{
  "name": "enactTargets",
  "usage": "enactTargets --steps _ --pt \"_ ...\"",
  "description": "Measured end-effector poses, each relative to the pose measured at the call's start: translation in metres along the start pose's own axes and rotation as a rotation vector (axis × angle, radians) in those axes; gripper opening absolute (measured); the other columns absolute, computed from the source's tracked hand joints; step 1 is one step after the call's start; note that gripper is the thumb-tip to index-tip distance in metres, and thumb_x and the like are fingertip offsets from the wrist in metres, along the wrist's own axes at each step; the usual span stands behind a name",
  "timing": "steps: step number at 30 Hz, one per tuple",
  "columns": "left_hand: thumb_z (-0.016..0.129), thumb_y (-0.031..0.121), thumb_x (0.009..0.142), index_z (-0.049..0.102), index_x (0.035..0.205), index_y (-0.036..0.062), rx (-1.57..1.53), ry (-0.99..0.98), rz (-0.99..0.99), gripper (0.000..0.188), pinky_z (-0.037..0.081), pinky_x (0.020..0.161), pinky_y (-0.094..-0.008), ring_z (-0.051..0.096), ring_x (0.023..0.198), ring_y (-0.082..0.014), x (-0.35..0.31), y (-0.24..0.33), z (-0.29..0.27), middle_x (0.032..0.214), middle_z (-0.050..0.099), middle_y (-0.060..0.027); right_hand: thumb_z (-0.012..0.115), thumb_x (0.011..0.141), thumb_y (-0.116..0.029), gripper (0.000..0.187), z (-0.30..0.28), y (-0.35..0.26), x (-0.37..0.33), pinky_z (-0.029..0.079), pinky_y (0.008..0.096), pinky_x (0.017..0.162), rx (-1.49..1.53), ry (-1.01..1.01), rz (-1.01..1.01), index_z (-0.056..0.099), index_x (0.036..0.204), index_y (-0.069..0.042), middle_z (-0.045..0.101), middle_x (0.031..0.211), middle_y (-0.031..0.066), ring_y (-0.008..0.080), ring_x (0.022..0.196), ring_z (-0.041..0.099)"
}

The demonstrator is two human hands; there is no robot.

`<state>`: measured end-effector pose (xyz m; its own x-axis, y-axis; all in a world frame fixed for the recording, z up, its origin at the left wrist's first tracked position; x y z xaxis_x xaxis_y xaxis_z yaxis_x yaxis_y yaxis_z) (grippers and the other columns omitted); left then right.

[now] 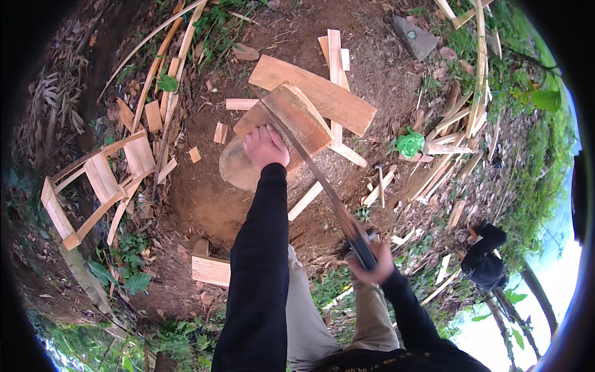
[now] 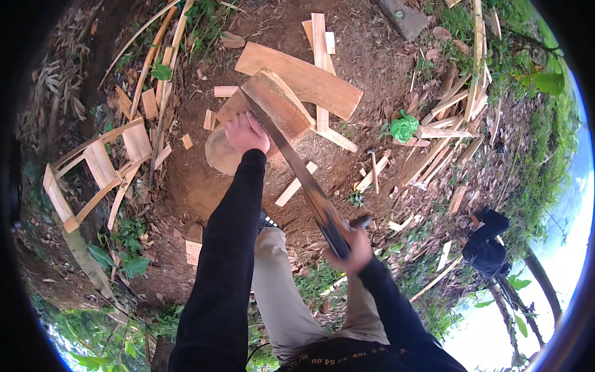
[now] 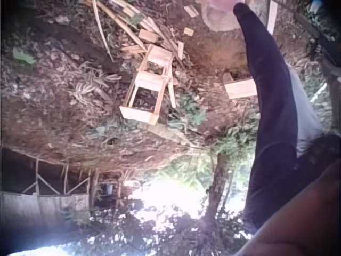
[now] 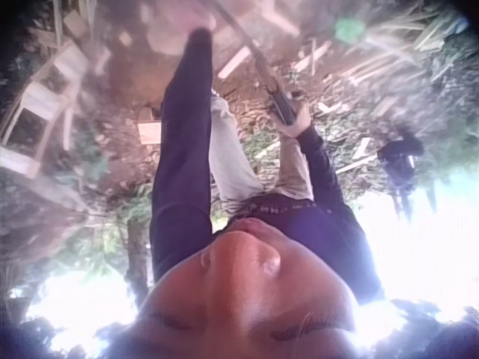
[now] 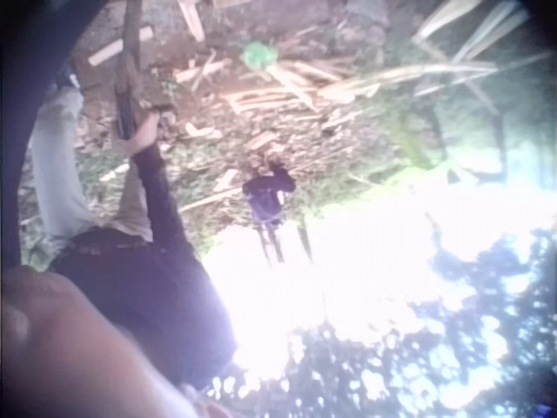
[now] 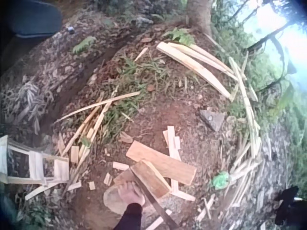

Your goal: The person uses a hand saw to cut a rectangular wooden plank placed on a tree stump. They hold the wood steady with their left hand while sawing with their right hand, producing thin strips of wood. The person occasionally adjusts the wood's position on the stump to continue cutting.

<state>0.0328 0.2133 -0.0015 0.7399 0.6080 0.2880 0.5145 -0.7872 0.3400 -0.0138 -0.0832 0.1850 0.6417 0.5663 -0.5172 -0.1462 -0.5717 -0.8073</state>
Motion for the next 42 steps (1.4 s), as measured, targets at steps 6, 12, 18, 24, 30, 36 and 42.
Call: enactTargets --steps 6,12,18,24,30,36,42 --pt "0.049 0.02 0.093 0.059 0.082 0.0042 -0.003 -0.013 0.048 0.021 0.041 0.074 -0.0485 0.053 0.083 -0.0362 -0.002 0.012 0.002 0.086 0.057 -0.0148 0.073 0.074 -0.019 0.017 0.015 -0.011 0.067 0.045 0.0316 0.047 -0.051 0.089 -0.154 0.063 0.07 -0.005 0.059 0.056 0.0072 0.0185 0.046 0.058" --pt "0.048 0.021 0.093 0.06 0.084 0.0043 -0.004 0.018 0.017 0.023 0.041 0.075 -0.0497 0.053 0.083 -0.0359 0.0 0.008 -0.006 0.086 0.056 -0.015 0.068 0.072 -0.015 0.018 0.004 0.01 -0.04 0.048 0.0322 0.057 -0.028 -0.084 0.018 0.062 0.086 -0.006 0.064 0.065 0.006 0.0168 0.059 0.061" --pt "0.046 0.022 0.095 0.059 0.083 0.0022 -0.027 -0.012 0.01 0.027 0.043 0.076 -0.0501 0.054 0.083 -0.0393 -0.003 0.013 0.001 0.091 0.059 -0.0177 0.075 0.075 -0.018 0.026 0.018 -0.026 0.09 0.044 0.0331 0.047 0.042 0.048 -0.062 0.057 0.064 -0.002 0.052 0.05 0.0073 0.0185 0.045 0.055" --pt "0.048 0.021 0.094 0.06 0.083 0.0029 -0.017 0.032 -0.003 0.025 0.043 0.075 -0.0501 0.054 0.082 -0.0383 0.004 0.009 -0.007 0.091 0.058 -0.0164 0.072 0.073 -0.016 0.02 -0.01 -0.034 -0.046 0.044 0.0314 0.046 0.007 0.004 0.076 0.059 0.062 -0.007 0.055 0.05 0.004 0.0138 0.045 0.056" --pt "0.05 0.02 0.092 0.06 0.082 0.0043 -0.017 0.067 0.066 0.021 0.043 0.072 -0.0492 0.054 0.081 -0.0368 0.0 0.014 -0.004 0.087 0.057 -0.015 0.079 0.073 -0.026 0.031 0.022 -0.031 0.057 0.041 0.0366 0.051 -0.238 0.195 -0.088 0.058 0.068 -0.003 0.055 0.056 0.0094 0.0263 0.049 0.053" --pt "0.049 0.021 0.093 0.061 0.082 0.0044 -0.012 0.041 0.006 0.023 0.043 0.073 -0.0487 0.054 0.082 -0.0364 0.0 0.006 -0.006 0.087 0.058 -0.0147 0.073 0.069 -0.02 0.029 -0.007 -0.055 -0.043 0.043 0.0288 0.05 -0.118 0.022 0.047 0.071 0.095 -0.007 0.055 0.052 0.0026 0.0155 0.046 0.059" --pt "0.049 0.023 0.093 0.061 0.082 0.0055 -0.021 0.0 -0.024 0.024 0.043 0.075 -0.0486 0.055 0.084 -0.0356 0.0 0.004 -0.002 0.088 0.059 -0.0134 0.078 0.072 -0.02 0.024 0.02 -0.036 0.027 0.042 0.0307 0.047 -0.024 0.032 0.091 0.061 0.068 -0.005 0.056 0.053 0.006 0.0142 0.045 0.054"
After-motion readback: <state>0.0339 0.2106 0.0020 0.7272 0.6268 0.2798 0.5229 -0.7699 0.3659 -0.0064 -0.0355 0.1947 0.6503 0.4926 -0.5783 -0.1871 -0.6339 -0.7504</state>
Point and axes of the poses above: each hand's wrist, its own x-axis towards the middle knuckle, its own z-axis out of the palm, y = z × x, the point moved 5 cm from there along x, towards the middle knuckle
